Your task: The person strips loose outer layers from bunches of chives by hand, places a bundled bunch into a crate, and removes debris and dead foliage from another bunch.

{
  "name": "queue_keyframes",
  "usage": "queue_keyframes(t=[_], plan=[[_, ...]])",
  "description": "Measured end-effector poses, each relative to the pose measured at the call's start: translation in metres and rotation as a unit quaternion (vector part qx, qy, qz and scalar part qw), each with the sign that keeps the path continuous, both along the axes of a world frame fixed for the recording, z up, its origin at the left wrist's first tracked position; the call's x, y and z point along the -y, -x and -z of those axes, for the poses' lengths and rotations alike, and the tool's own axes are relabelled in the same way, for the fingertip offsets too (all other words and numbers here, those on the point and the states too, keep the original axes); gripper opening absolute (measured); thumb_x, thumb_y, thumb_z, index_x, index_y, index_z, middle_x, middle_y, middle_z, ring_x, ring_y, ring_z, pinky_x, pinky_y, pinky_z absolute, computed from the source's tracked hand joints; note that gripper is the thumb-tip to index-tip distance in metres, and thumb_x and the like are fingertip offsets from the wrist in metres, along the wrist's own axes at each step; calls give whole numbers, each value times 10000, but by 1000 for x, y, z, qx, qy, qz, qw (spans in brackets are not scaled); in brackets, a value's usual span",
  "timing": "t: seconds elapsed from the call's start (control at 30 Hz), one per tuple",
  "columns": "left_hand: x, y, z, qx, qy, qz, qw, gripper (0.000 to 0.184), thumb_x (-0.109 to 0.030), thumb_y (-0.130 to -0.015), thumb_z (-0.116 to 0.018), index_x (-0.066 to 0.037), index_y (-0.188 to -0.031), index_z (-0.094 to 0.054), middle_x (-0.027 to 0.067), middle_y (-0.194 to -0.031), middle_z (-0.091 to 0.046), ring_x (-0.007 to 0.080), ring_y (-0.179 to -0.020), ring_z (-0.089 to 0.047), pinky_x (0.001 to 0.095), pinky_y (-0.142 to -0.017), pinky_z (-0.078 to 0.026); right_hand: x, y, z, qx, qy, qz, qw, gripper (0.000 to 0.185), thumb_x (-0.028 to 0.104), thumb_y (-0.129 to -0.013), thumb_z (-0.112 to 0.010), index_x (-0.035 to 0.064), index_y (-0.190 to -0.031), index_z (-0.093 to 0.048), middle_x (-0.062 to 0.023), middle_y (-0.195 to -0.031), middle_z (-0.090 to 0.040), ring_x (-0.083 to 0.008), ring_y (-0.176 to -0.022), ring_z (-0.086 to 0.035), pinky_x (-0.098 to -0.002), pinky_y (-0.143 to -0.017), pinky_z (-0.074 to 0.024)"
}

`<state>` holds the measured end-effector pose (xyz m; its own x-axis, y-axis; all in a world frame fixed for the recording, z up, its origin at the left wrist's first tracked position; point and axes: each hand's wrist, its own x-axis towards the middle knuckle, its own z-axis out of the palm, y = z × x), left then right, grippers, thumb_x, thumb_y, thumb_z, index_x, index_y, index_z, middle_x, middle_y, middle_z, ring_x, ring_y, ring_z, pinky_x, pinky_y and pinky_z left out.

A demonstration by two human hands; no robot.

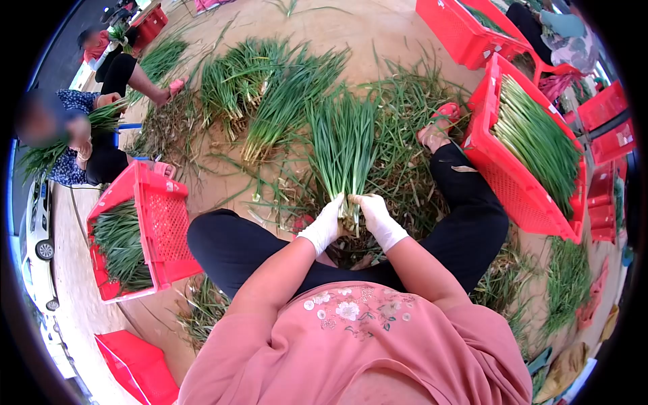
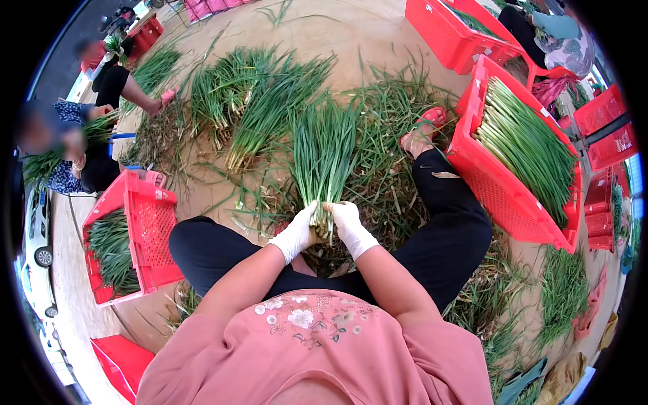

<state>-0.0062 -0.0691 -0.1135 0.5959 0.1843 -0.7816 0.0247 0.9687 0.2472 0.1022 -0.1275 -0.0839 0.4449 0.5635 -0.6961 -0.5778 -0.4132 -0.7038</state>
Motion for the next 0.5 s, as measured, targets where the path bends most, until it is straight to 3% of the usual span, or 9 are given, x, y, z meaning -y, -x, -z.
queue_keyframes(t=[0.1,0.13,0.17,0.2,0.27,0.33,0.5], plan=[[2,-6,-5,-8,16,-4,1000,334,-466,-893,-427,-166,-969,-552,35,-906,-591,225,-819,-536,454,-762,-413,5,-8,1,87,42,-33,995,248,126,-707,-707,-31,-865,-597,-101,-799,-604,-185,-748,-551,-310,-684,-418],[4,-6,-9,3,2,13,1000,321,-460,-891,-439,-168,-956,-557,24,-873,-594,211,-777,-539,433,-741,-425,6,-10,8,94,14,-26,995,215,135,-729,-701,-13,-843,-594,-75,-730,-595,-150,-650,-542,-283,-598,-419],[5,-7,-13,14,-12,30,999,308,-454,-888,-452,-170,-943,-561,14,-841,-597,197,-734,-543,411,-720,-436,7,-13,11,95,15,-26,995,215,135,-729,-701,-13,-843,-594,-75,-730,-595,-150,-650,-542,-283,-598,-419],[4,-5,-11,51,9,37,998,231,-380,-879,-514,-165,-943,-569,-2,-788,-598,171,-698,-559,373,-679,-453,8,-15,13,63,11,-33,997,183,128,-747,-684,-7,-828,-592,-62,-691,-585,-134,-584,-524,-269,-540,-407],[8,-5,-8,67,-8,30,997,201,-331,-871,-540,-151,-955,-569,-3,-786,-598,166,-716,-569,370,-679,-456,9,-16,19,48,14,-41,998,115,109,-799,-630,3,-791,-587,-36,-611,-559,-99,-427,-459,-237,-398,-358],[8,-3,-6,95,-26,26,995,171,-197,-842,-595,-114,-989,-569,6,-797,-599,165,-773,-590,375,-681,-465,8,-15,20,62,21,-40,997,110,104,-805,-622,0,-792,-586,-37,-611,-558,-98,-427,-459,-234,-396,-360],[6,-1,3,105,-43,39,993,174,-143,-840,-582,-76,-999,-567,42,-835,-605,174,-770,-590,344,-686,-474,5,-11,22,58,13,-12,998,93,94,-822,-598,4,-801,-587,-33,-612,-548,-102,-428,-453,-233,-398,-367]])
